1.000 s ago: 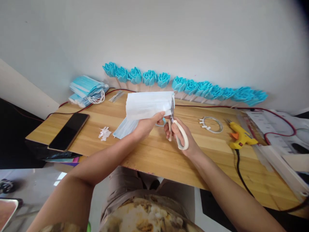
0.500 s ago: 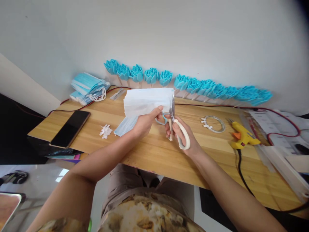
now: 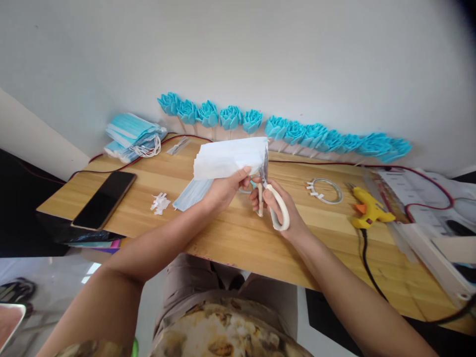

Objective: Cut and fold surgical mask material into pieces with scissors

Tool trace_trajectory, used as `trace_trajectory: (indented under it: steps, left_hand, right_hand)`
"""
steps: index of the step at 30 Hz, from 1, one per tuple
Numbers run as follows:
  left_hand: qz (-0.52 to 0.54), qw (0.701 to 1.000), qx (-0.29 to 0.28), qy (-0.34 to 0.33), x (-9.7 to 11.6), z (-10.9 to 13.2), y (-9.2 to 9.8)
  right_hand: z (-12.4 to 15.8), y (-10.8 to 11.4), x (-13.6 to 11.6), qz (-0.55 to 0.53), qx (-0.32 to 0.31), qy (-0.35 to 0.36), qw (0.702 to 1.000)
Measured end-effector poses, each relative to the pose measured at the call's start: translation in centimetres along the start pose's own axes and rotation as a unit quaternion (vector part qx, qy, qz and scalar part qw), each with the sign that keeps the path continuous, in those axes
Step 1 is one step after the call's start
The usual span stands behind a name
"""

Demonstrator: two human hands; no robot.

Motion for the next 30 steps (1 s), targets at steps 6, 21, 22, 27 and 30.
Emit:
trace_trajectory:
  steps: [6, 21, 22, 27, 30]
  left_hand:
    - [0.001, 1.0, 0.003, -0.005, -0.12, 0.06, -0.1]
    - [-0.049, 0.998, 0.024, -0.004, -0.65, 0.12, 0.23]
    - [-0.048, 0.999, 0.025, -0.004, -0.61, 0.12, 0.2]
    - [-0.048, 0.998, 0.03, -0.007, -0.38, 0.21, 0.04]
    - [-0.05, 0.998, 0.034, -0.005, -0.35, 0.28, -0.01]
  right_hand:
    - [0.0, 0.26, -0.04, 0.019, -0.001, 0.018, 1.0]
    - [0.09, 0.26, -0.22, 0.02, 0.017, 0.017, 1.0]
    - [0.1, 0.29, -0.18, 0.018, 0.019, 0.016, 1.0]
    - [0.17, 0.42, -0.06, 0.0, 0.03, 0.012, 0.999]
    - [0.19, 0.36, -0.05, -0.005, 0.029, 0.011, 1.0]
Point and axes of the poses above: each hand's wrist, its own z-axis away from the middle knuckle, its own y-axis out of the back of the hand, x = y × z, the point moved 6 cm from there along -z, towards the middle knuckle, and after that the axes turned 12 degrees about -x, right-handed, at the moved point
